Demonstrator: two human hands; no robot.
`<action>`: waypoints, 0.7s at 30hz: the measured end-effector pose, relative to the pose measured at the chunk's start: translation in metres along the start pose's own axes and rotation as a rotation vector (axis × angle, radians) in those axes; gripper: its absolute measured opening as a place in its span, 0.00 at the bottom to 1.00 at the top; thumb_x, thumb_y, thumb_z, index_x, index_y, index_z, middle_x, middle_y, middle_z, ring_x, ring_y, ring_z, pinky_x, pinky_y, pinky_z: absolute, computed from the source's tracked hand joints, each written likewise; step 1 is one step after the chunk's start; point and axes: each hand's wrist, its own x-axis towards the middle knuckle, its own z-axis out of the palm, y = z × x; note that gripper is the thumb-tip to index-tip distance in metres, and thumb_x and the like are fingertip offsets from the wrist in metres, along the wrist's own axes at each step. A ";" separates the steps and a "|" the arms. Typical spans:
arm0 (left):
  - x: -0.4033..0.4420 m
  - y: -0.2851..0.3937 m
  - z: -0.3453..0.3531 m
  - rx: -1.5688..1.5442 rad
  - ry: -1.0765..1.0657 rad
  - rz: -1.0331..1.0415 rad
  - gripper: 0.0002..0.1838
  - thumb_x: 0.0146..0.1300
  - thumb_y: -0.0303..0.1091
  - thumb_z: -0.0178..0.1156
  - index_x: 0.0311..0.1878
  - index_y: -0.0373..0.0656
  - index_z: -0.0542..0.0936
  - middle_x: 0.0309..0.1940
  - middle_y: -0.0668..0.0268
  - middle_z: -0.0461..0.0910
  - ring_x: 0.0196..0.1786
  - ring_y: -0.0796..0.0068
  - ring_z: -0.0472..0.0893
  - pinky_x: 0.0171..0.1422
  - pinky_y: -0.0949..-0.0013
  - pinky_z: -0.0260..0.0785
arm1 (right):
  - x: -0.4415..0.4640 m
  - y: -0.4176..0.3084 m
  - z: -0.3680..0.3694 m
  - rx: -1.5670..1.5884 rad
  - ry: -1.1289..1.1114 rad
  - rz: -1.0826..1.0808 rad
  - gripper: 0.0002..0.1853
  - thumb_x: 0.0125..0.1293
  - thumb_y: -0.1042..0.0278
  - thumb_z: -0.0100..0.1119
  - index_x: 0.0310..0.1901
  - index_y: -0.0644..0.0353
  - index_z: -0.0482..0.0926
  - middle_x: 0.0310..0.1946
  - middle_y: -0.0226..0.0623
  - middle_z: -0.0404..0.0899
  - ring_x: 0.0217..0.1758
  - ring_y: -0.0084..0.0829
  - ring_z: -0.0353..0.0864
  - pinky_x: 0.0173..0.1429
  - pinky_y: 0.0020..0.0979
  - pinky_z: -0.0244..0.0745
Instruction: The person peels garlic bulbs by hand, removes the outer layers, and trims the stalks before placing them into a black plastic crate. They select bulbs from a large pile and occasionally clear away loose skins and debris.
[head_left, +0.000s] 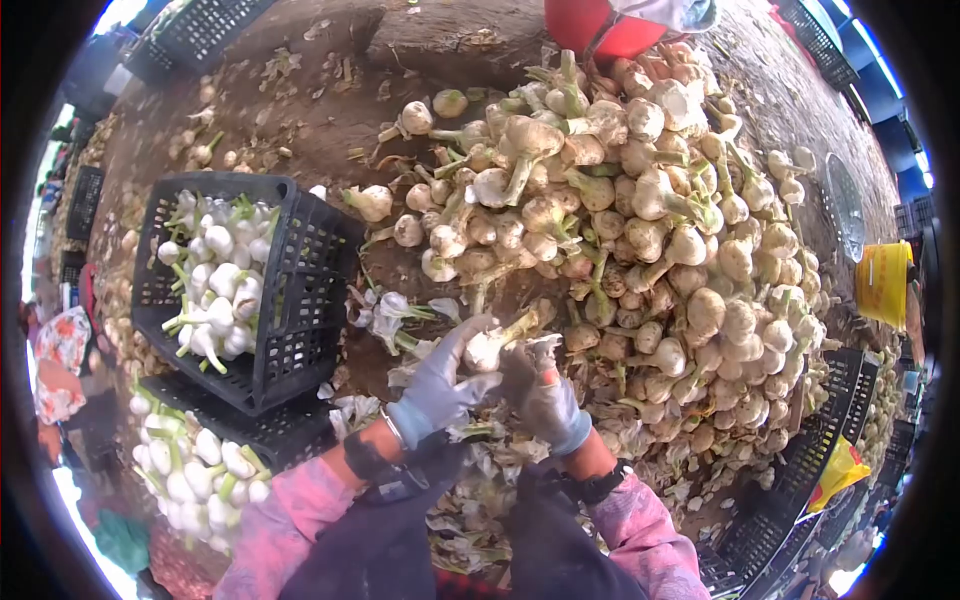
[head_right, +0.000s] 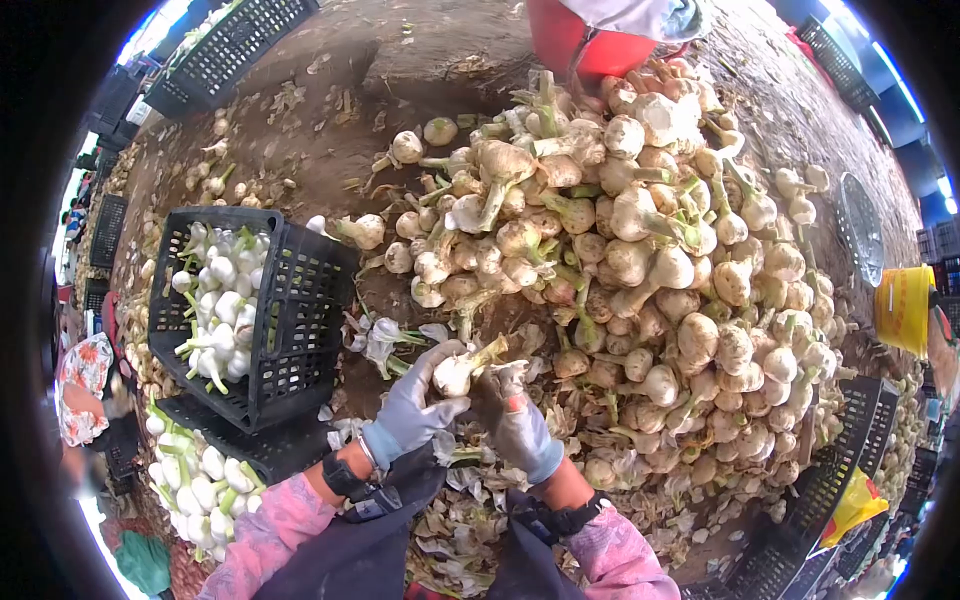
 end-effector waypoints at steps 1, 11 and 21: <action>0.000 0.003 -0.002 -0.070 0.000 -0.034 0.40 0.58 0.34 0.72 0.71 0.39 0.64 0.66 0.61 0.69 0.67 0.73 0.69 0.72 0.67 0.61 | 0.000 -0.011 -0.005 -0.415 0.060 -0.103 0.23 0.75 0.51 0.53 0.59 0.61 0.75 0.45 0.34 0.81 0.47 0.24 0.80 0.55 0.25 0.75; 0.007 0.036 0.004 0.466 0.019 0.380 0.34 0.53 0.21 0.70 0.65 0.41 0.70 0.59 0.60 0.74 0.60 0.67 0.77 0.66 0.67 0.68 | -0.003 -0.047 0.034 -0.079 0.176 0.105 0.21 0.69 0.62 0.64 0.58 0.66 0.76 0.42 0.26 0.82 0.43 0.17 0.80 0.45 0.19 0.75; -0.002 0.018 0.006 0.061 -0.070 0.179 0.36 0.63 0.29 0.64 0.73 0.39 0.61 0.61 0.60 0.73 0.60 0.70 0.76 0.64 0.67 0.70 | -0.007 -0.052 0.039 -0.074 0.101 -0.007 0.14 0.68 0.70 0.65 0.52 0.68 0.81 0.44 0.29 0.83 0.45 0.20 0.80 0.52 0.25 0.76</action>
